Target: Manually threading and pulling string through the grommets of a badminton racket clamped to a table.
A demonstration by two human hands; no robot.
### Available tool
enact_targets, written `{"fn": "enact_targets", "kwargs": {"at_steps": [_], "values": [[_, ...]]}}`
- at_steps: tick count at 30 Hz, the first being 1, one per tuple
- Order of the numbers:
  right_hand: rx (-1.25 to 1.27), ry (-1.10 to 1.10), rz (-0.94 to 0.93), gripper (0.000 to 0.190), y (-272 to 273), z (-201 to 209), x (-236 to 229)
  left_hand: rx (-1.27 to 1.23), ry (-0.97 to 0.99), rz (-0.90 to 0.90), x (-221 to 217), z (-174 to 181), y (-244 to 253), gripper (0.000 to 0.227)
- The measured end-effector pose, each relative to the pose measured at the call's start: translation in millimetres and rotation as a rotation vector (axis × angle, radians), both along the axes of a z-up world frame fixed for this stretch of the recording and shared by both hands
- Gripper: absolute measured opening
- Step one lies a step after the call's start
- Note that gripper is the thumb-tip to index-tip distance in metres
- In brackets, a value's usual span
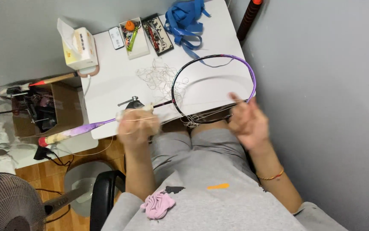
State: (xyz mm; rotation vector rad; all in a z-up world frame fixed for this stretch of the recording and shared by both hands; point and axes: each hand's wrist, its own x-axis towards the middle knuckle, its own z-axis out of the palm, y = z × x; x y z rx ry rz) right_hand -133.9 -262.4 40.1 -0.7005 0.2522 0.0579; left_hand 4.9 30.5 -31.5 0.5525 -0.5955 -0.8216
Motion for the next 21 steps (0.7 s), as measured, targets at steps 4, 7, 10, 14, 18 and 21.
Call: {"fn": "enact_targets", "kwargs": {"at_steps": [4, 7, 10, 14, 18, 21], "values": [[0.387, 0.185, -0.182, 0.032, -29.7, -49.1, -9.3, -0.431, 0.010, 0.182, 7.6, 60.3, 17.1, 0.032], [0.000, 0.326, -0.120, 0.031, -3.3, -36.3, -17.4, -0.540, 0.080, 0.246, 6.0, 49.8, 32.3, 0.027], [-0.356, 0.325, -0.086, 0.038, 13.0, -34.7, -25.9, -0.579, 0.125, 0.313, 6.8, 45.9, 43.3, 0.020], [-0.080, 0.274, -0.129, 0.043, 20.5, 8.1, -1.7, -0.539, 0.117, 0.400, 2.7, 62.1, 53.7, 0.015], [0.167, 0.360, -0.177, 0.046, -6.6, -41.2, 0.0, -0.465, 0.086, 0.455, 14.7, 73.0, 67.3, 0.011], [0.358, 0.074, -0.120, 0.033, -22.3, -59.6, -0.2, -0.466, 0.120, 0.428, 25.9, 79.8, 75.4, 0.011]]}}
